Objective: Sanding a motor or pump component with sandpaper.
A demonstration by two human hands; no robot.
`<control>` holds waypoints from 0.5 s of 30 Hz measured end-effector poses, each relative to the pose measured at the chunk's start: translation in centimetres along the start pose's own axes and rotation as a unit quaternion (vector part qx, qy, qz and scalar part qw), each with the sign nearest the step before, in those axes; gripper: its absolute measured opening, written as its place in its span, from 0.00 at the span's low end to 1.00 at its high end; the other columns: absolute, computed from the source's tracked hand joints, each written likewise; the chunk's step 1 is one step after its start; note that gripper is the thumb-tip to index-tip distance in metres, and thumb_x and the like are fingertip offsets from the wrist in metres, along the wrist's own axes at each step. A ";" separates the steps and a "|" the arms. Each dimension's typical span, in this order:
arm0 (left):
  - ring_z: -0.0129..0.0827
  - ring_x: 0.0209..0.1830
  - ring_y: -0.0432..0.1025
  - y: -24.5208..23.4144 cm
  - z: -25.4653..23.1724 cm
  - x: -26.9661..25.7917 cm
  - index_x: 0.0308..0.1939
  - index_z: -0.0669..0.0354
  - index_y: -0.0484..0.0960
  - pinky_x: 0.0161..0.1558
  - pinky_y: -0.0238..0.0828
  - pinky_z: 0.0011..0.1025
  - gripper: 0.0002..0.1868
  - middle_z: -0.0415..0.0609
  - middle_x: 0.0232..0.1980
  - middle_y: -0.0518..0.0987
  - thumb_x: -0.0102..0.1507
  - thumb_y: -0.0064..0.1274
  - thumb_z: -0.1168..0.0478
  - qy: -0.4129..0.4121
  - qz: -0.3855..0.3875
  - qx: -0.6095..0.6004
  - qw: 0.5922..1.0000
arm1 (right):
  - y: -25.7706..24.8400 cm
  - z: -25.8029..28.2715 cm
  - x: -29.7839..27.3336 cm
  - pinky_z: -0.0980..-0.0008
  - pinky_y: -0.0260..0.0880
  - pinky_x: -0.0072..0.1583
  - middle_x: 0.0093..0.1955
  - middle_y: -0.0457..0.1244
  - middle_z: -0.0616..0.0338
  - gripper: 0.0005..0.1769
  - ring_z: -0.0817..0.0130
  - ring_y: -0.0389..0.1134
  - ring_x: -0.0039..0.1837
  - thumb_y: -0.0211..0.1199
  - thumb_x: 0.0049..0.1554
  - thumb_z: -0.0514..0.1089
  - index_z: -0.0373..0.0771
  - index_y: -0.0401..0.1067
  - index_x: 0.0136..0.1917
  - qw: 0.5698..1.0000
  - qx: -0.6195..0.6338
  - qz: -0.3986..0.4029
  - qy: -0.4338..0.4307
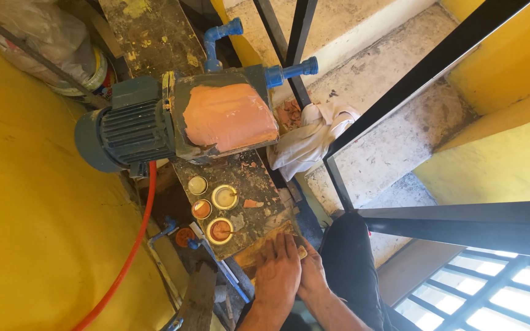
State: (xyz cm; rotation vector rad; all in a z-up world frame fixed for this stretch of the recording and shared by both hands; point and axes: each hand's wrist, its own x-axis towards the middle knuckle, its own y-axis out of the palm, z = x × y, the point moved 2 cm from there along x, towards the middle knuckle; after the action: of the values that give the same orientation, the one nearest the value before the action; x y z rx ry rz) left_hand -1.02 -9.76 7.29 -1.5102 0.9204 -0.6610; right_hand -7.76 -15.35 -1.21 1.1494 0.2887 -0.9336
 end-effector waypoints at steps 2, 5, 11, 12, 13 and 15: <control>0.55 0.61 0.71 -0.1 -0.3 -0.2 0.63 0.70 0.71 0.52 0.72 0.50 0.28 0.61 0.64 0.74 0.61 0.49 0.59 -0.005 0.006 0.003 1.000 | -0.3 0.0 0.1 0.61 0.77 0.54 0.56 0.70 0.48 0.17 0.60 0.73 0.53 0.54 0.62 0.36 0.35 0.71 0.64 1.000 -0.017 -0.018 0.004; 0.55 0.60 0.71 -0.3 -0.4 -0.2 0.63 0.72 0.71 0.53 0.73 0.50 0.27 0.61 0.63 0.75 0.62 0.50 0.59 0.004 0.017 0.004 1.000 | -1.3 -0.2 0.7 0.61 0.77 0.55 0.57 0.70 0.51 0.21 0.61 0.73 0.54 0.54 0.59 0.33 0.41 0.71 0.65 0.997 -0.028 -0.068 0.012; 0.55 0.59 0.72 0.1 -0.2 0.3 0.62 0.71 0.72 0.49 0.74 0.50 0.28 0.61 0.63 0.75 0.61 0.51 0.58 0.001 -0.003 0.026 1.000 | -0.8 -0.3 0.8 0.60 0.77 0.56 0.58 0.70 0.48 0.20 0.60 0.73 0.54 0.54 0.61 0.34 0.35 0.71 0.66 1.000 -0.022 -0.002 -0.004; 0.55 0.59 0.72 0.6 -0.4 0.1 0.61 0.70 0.72 0.49 0.74 0.51 0.27 0.61 0.64 0.75 0.60 0.51 0.58 0.003 0.003 0.016 1.000 | -1.2 -0.3 1.1 0.59 0.77 0.55 0.57 0.70 0.48 0.20 0.59 0.73 0.54 0.54 0.61 0.35 0.36 0.70 0.66 0.999 -0.027 -0.036 0.005; 0.55 0.59 0.72 1.0 -0.7 -0.3 0.61 0.69 0.72 0.50 0.74 0.52 0.27 0.60 0.64 0.75 0.60 0.51 0.59 0.008 0.010 0.006 1.000 | -1.7 -0.4 1.2 0.57 0.77 0.55 0.57 0.69 0.48 0.19 0.57 0.73 0.53 0.54 0.61 0.36 0.38 0.69 0.66 0.997 -0.030 -0.073 0.013; 0.54 0.60 0.72 0.6 -0.4 0.4 0.61 0.69 0.73 0.50 0.74 0.52 0.27 0.59 0.64 0.75 0.60 0.51 0.58 0.010 -0.001 0.010 1.000 | -1.2 0.0 0.8 0.59 0.77 0.55 0.57 0.69 0.49 0.19 0.59 0.73 0.54 0.55 0.62 0.36 0.36 0.69 0.66 0.999 -0.031 -0.040 0.002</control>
State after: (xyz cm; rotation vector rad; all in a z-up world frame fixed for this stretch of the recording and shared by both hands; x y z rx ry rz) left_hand -1.26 -10.35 6.71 -1.4884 0.9256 -0.6866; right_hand -8.16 -15.79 -2.47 1.0883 0.3661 -0.9864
